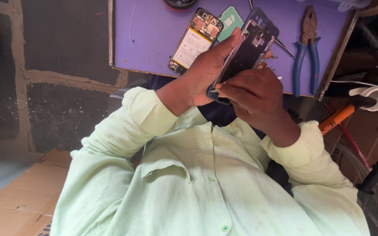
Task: The person uses a blue electric screwdriver to remove screws from the back of a disassembled smartphone. The person holds the phone in one hand and operates the screwdriver with the other, working over a purple workbench with various tools and phone parts visible.
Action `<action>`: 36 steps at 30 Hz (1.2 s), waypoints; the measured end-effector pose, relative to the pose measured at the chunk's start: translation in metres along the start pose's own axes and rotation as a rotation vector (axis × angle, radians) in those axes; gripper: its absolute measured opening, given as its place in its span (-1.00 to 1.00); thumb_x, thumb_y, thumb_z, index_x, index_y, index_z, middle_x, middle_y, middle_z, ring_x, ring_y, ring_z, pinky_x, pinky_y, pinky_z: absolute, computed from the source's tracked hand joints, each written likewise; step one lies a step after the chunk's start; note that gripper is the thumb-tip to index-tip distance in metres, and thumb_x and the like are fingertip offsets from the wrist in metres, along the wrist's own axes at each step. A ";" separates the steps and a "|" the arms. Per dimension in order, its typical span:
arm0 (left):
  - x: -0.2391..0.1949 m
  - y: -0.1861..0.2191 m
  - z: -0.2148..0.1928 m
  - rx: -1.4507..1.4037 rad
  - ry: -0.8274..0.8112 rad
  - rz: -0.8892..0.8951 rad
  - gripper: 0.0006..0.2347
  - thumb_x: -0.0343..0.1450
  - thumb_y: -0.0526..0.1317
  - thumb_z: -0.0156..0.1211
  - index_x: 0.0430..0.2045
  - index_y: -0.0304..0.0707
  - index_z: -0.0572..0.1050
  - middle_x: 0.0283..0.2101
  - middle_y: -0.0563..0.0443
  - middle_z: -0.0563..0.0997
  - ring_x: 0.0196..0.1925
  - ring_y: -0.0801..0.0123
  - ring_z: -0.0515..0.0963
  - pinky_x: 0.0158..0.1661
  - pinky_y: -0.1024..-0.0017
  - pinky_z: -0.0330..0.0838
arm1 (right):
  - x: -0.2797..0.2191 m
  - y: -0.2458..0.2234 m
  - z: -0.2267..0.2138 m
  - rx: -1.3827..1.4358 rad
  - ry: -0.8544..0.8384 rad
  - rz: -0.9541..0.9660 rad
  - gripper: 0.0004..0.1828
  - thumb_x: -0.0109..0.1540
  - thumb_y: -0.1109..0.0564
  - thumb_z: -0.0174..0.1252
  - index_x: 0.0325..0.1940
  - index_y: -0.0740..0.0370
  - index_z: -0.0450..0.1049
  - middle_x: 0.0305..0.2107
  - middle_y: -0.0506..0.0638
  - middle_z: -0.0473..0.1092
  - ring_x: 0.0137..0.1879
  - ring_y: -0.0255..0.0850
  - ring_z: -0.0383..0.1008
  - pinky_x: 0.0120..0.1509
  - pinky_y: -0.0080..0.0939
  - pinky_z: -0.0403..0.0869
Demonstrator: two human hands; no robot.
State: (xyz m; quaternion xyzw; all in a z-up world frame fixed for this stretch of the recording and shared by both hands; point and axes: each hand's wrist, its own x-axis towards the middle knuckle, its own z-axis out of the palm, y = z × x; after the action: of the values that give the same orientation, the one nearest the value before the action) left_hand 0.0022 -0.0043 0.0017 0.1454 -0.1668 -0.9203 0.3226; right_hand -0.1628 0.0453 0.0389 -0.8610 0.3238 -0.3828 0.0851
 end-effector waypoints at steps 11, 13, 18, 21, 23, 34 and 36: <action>0.002 -0.002 0.000 -0.012 -0.019 -0.058 -0.44 0.58 0.19 -0.01 0.20 -0.41 0.42 0.12 -0.16 0.57 0.11 0.27 0.60 0.11 0.36 0.53 | 0.002 0.005 -0.005 0.063 -0.054 -0.030 -0.65 0.09 0.27 0.49 -0.07 0.10 0.61 -0.17 -0.15 0.50 -0.05 -0.16 0.52 -0.05 -0.11 0.40; 0.003 0.000 0.001 0.000 -0.003 -0.049 -0.44 0.55 0.19 -0.01 0.19 -0.40 0.42 0.11 -0.16 0.58 0.10 0.27 0.61 0.10 0.37 0.54 | 0.002 0.001 -0.004 0.062 -0.025 0.025 -0.66 0.12 0.27 0.51 -0.07 0.10 0.60 -0.18 -0.14 0.49 -0.05 -0.16 0.51 -0.06 -0.11 0.40; -0.002 0.003 0.003 0.035 0.056 -0.084 -0.45 0.53 0.18 -0.06 0.16 -0.36 0.43 0.08 -0.11 0.60 0.07 0.30 0.62 0.08 0.40 0.56 | 0.002 -0.005 -0.001 -0.023 -0.030 -0.036 -0.69 0.13 0.31 0.46 -0.09 0.13 0.62 -0.20 -0.14 0.51 -0.08 -0.15 0.52 -0.12 -0.14 0.39; -0.004 0.000 0.003 0.023 -0.046 -0.035 -0.48 0.64 0.16 -0.05 0.18 -0.41 0.45 0.07 -0.13 0.59 0.05 0.28 0.60 0.06 0.41 0.52 | 0.005 0.000 -0.003 -0.004 -0.050 -0.112 -0.68 0.08 0.28 0.41 -0.09 0.15 0.67 -0.22 -0.16 0.52 -0.11 -0.17 0.53 -0.13 -0.14 0.39; -0.004 0.000 0.002 0.023 -0.055 -0.065 -0.49 0.63 0.15 -0.06 0.16 -0.40 0.46 0.06 -0.11 0.60 0.04 0.30 0.60 0.07 0.42 0.53 | 0.005 0.002 -0.007 -0.032 -0.080 -0.152 -0.76 0.15 0.22 0.43 -0.11 0.13 0.64 -0.18 -0.17 0.52 -0.08 -0.18 0.53 -0.12 -0.13 0.39; -0.002 0.003 0.003 0.051 0.005 -0.072 -0.49 0.60 0.14 -0.07 0.14 -0.41 0.46 0.04 -0.11 0.61 0.00 0.35 0.64 -0.05 0.48 0.58 | 0.001 -0.002 0.002 0.001 -0.007 -0.028 -0.65 0.09 0.30 0.49 -0.07 0.10 0.61 -0.21 -0.13 0.48 -0.07 -0.12 0.49 -0.09 -0.12 0.42; -0.003 0.004 0.003 0.056 0.004 -0.085 -0.49 0.59 0.14 -0.07 0.13 -0.38 0.47 0.01 -0.09 0.62 -0.06 0.40 0.64 -0.21 0.53 0.53 | -0.001 -0.003 0.001 -0.009 -0.024 -0.042 -0.64 0.07 0.30 0.48 -0.07 0.12 0.63 -0.23 -0.13 0.48 -0.10 -0.13 0.49 -0.13 -0.11 0.39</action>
State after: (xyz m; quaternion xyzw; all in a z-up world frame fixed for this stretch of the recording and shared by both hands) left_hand 0.0054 -0.0042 0.0065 0.1633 -0.1855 -0.9278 0.2794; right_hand -0.1613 0.0476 0.0389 -0.8725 0.3066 -0.3726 0.0770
